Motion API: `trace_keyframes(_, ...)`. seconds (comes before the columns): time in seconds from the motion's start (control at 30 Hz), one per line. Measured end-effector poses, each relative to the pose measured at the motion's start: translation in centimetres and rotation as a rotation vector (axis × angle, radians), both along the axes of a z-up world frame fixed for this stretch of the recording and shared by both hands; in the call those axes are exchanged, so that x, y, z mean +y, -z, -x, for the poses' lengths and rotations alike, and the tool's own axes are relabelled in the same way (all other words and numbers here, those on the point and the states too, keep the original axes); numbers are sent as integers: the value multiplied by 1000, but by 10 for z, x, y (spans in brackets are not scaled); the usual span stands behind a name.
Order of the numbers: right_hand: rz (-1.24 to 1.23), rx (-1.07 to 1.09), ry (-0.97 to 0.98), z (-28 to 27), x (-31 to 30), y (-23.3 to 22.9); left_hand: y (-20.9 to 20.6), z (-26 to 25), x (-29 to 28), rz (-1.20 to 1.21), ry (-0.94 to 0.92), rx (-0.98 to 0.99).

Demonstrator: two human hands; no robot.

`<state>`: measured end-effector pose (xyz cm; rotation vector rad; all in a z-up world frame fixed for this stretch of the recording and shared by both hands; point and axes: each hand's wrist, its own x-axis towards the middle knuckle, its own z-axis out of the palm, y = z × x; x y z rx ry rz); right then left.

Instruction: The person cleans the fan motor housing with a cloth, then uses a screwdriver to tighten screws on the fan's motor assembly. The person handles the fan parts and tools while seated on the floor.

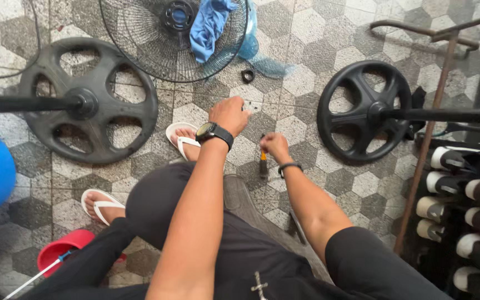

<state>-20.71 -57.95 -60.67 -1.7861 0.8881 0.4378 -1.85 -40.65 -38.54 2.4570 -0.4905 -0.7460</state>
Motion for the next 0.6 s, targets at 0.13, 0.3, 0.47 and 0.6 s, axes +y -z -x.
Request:
trace_keyframes(0.13,179,264,-30,40,15,4,-2,-8,-5,159,-34,-190)
trace_keyframes(0.3,222,289,10,32,26,-20,-30,-17,-13,121,-17,-169)
trace_keyframes(0.47,-79,-431,-21,-99,60,-105,-87,-46,19,317,-132,-373)
trace_keyframes(0.6,-353,-776,-166,-224,101,-220,-132,-81,77,307,-219,-517)
